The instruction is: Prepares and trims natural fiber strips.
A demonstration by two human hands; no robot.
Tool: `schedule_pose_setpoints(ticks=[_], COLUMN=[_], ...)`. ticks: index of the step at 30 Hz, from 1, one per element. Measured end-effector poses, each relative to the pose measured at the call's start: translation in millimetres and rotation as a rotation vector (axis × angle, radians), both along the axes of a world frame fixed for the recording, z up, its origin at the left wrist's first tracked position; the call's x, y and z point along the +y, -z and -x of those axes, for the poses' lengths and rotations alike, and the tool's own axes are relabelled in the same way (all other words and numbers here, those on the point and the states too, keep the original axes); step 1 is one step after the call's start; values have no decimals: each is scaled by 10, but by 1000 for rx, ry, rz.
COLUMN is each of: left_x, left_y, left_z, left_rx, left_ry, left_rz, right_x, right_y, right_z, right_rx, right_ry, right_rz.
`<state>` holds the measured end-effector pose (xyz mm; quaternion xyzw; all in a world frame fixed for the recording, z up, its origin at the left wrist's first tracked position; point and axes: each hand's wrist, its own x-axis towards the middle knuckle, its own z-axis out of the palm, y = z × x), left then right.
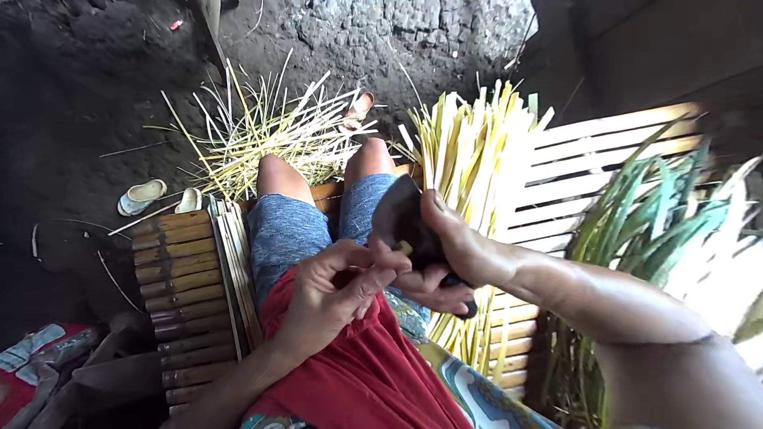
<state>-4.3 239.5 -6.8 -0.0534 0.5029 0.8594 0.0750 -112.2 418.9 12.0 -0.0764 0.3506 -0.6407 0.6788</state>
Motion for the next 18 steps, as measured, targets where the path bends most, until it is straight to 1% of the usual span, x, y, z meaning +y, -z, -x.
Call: schedule_pose_setpoints(ticks=[1, 3, 5, 6, 7, 9, 10, 11, 13, 14, 15, 16, 17, 18], left_x=[-3, -22, -24, -31, -42, -67, -73, -75, -77, -76, -78, -79, -81, -106], left_y=[7, 22, 25, 30, 33, 46, 49, 51, 64, 69, 74, 82, 94, 115], left_z=[0, 32, 70, 89, 105, 141, 157, 165, 162, 151, 153, 162, 170, 181], left_rx=[-20, -39, -63, -63, -48, -13, -10, -7, -7, -8, -8, -10, -16, -6], left_ry=[4, 9, -21, -47, -79, -144, -159, -159, -149, -154, -174, -204, -230, -240], left_rz=[-1, -2, 7, 17, 45, 111, 130, 142, 139, 144, 162, 192, 229, 267], right_x=[-36, -73, -78, -64, -53, -63, -80, -98, -129, -143, -168, -203, -244, -268], right_y=[-6, -27, -88, -120, -147, -157, -117, -71, -26, 2, 29, 61, 102, 156], right_z=[-2, 120, 220, 235, 231, 121, 46, 3, 12, 3, -17, -57, -117, -158], right_rx=[8, -7, 33, 147, 361, 890, 1097, 1161, 893, 841, 952, 1174, 1337, 1412], right_ry=[-8, -108, -113, -60, 2, 161, 228, 269, 288, 291, 285, 256, 201, 135], right_rz=[-59, -113, -188, -222, -230, -294, -330, -332, -266, -243, -267, -334, -392, -399])
